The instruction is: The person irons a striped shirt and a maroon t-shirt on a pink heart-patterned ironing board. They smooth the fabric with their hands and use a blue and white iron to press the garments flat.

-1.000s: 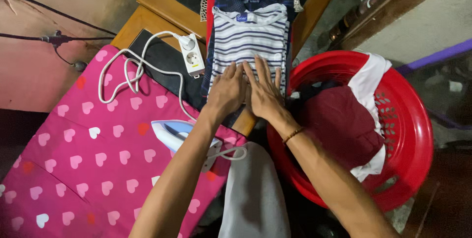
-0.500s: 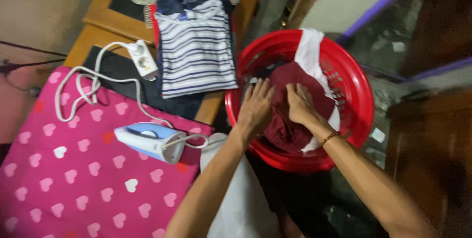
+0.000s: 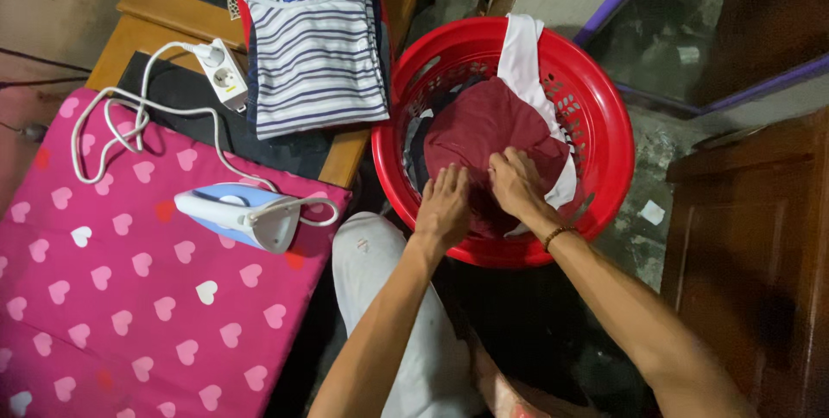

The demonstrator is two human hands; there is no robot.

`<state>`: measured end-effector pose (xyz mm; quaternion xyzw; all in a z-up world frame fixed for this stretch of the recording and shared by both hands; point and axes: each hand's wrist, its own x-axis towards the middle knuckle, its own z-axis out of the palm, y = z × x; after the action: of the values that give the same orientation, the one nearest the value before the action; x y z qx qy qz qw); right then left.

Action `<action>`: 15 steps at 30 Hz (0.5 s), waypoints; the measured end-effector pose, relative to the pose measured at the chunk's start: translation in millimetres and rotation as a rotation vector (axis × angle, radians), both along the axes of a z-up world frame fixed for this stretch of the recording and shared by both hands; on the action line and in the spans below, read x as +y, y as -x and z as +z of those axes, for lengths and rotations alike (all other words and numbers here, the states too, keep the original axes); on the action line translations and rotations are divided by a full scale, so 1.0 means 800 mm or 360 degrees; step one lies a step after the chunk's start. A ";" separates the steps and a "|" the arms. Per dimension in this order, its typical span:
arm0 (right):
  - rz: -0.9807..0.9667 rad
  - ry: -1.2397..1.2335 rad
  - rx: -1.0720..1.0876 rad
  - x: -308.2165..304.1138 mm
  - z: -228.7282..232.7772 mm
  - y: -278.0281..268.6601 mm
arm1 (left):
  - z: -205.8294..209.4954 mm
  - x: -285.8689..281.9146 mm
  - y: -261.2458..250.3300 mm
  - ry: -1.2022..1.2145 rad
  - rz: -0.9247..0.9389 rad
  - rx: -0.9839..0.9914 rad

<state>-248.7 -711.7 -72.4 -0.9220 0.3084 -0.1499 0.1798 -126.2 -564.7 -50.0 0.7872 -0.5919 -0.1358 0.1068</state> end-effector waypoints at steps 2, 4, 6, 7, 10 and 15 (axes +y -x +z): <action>0.0078 0.0145 -0.0272 0.001 0.018 -0.011 | 0.008 0.003 -0.001 0.0021 0.0097 0.0005; 0.0176 -0.0240 -0.0516 0.009 0.031 -0.020 | 0.028 0.003 -0.005 0.0044 0.0213 0.0140; 0.0270 -0.0752 -0.0668 0.015 0.041 -0.024 | 0.048 0.002 -0.010 0.0070 0.0350 0.0410; 0.0311 -0.1071 -0.0696 0.019 0.047 -0.026 | 0.057 0.003 -0.014 0.0263 0.0300 0.0467; 0.0251 -0.1577 -0.0733 0.027 0.086 -0.038 | 0.078 0.014 -0.025 0.0661 0.0272 0.0870; 0.0727 -0.0803 -0.0699 0.052 0.187 -0.067 | 0.131 0.043 -0.052 0.1015 0.0348 0.1613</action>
<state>-195.1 -670.1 77.0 -0.8398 0.0770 -0.2192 0.4906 -84.8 -530.5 54.8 0.6102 -0.3946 -0.2978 0.6191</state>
